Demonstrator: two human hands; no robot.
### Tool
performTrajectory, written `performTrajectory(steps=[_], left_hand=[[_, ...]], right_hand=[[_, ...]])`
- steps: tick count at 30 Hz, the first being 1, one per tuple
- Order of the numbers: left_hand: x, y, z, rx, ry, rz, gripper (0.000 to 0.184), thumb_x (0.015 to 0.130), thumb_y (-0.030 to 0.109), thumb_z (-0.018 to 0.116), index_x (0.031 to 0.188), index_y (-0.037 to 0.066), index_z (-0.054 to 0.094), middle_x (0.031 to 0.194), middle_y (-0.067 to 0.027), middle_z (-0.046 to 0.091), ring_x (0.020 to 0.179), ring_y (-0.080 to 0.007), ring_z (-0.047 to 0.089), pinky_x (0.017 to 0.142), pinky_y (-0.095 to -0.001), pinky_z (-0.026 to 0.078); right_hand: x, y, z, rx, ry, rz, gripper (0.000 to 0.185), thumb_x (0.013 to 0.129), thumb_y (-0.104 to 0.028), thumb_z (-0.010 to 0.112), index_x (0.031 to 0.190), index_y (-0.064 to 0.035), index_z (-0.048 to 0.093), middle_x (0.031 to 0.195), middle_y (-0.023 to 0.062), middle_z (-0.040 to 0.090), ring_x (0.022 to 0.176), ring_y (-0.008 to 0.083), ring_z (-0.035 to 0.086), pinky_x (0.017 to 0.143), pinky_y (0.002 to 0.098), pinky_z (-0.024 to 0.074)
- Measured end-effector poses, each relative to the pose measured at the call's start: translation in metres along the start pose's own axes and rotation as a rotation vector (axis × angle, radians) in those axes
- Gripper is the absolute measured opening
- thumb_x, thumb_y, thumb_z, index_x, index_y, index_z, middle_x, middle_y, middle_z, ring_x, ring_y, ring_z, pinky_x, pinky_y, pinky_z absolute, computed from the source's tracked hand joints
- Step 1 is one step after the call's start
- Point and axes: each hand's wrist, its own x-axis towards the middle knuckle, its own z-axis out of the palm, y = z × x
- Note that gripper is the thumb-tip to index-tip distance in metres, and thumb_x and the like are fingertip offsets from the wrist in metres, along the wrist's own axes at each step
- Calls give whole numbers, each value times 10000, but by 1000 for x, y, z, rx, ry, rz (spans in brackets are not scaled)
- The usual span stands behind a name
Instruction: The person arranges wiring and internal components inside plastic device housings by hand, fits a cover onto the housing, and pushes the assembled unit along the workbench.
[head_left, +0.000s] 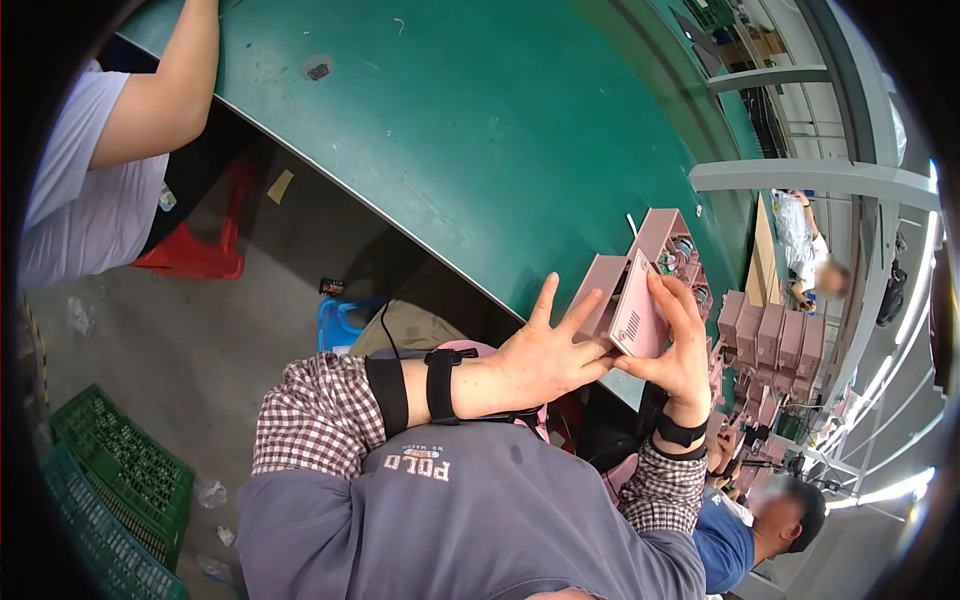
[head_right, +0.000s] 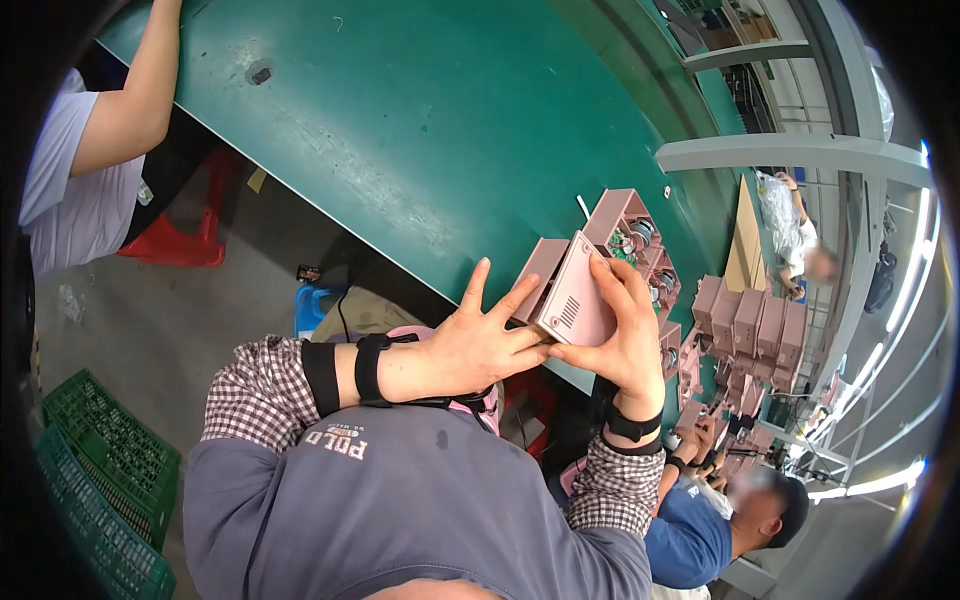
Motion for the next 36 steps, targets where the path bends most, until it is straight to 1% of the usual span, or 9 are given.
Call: performTrajectory(steps=[11,16,21,25,26,30,31,35,36], left_hand=[[2,0,-3,-14,24,2,315,839,214,647,1151,184,674,1220,-22,614,1381,-448,401,1039,-854,133],[-7,-4,-9,-103,-3,20,280,840,196,648,1116,176,690,1232,-31,621,1374,-444,409,1063,-829,153],[-23,-11,-16,-202,90,81,281,840,171,644,1115,161,697,1295,-41,617,1365,-430,425,1075,-787,212],[-14,-11,-36,-286,136,-106,434,834,110,644,1265,168,645,1418,-88,562,1389,-401,417,1083,-742,256],[-11,-12,-37,-293,125,-85,434,834,110,644,1265,168,645,1418,-88,562,1389,-401,417,1083,-742,256],[4,-13,-37,-113,-46,-143,485,809,100,644,1291,152,639,1483,-120,499,1352,-391,459,1060,-736,276],[8,-14,-37,-115,-54,-111,485,809,100,644,1291,152,639,1483,-120,499,1352,-391,459,1060,-736,276],[11,-14,-42,-28,-105,-107,479,792,124,666,1269,122,631,1506,-150,458,1277,-392,503,1025,-742,303],[11,-14,-43,-31,-115,-86,479,792,124,666,1269,122,631,1506,-150,458,1277,-392,503,1025,-742,303]], right_hand=[[-2,1,5,-28,11,1,1120,441,-491,917,1403,-41,564,1363,183,526,1197,349,558,980,466,489],[-5,-2,14,-35,67,0,1086,465,-474,915,1402,-50,566,1374,189,513,1205,355,554,988,472,489],[-6,-6,28,-51,94,21,1068,524,-471,901,1435,-57,527,1407,202,493,1232,369,538,1021,479,469],[-6,1,46,-210,248,-83,1080,561,-521,897,1449,-62,489,1372,207,514,1216,389,535,1004,484,477],[-5,0,47,-210,268,-67,1080,561,-521,897,1449,-62,489,1372,207,514,1216,389,535,1004,484,477],[-9,-2,42,-228,212,-78,1075,639,-529,863,1496,-50,423,1460,224,462,1310,399,482,1065,500,429],[-13,-1,36,-229,241,-61,1075,639,-529,863,1496,-50,423,1460,224,462,1310,399,482,1065,500,429],[-38,10,3,57,495,-119,1057,703,-583,802,1508,-24,405,1528,257,391,1402,395,407,1129,501,367],[-47,11,0,29,629,-137,1050,734,-621,756,1513,-17,395,1553,257,360,1431,388,371,1157,507,321]])
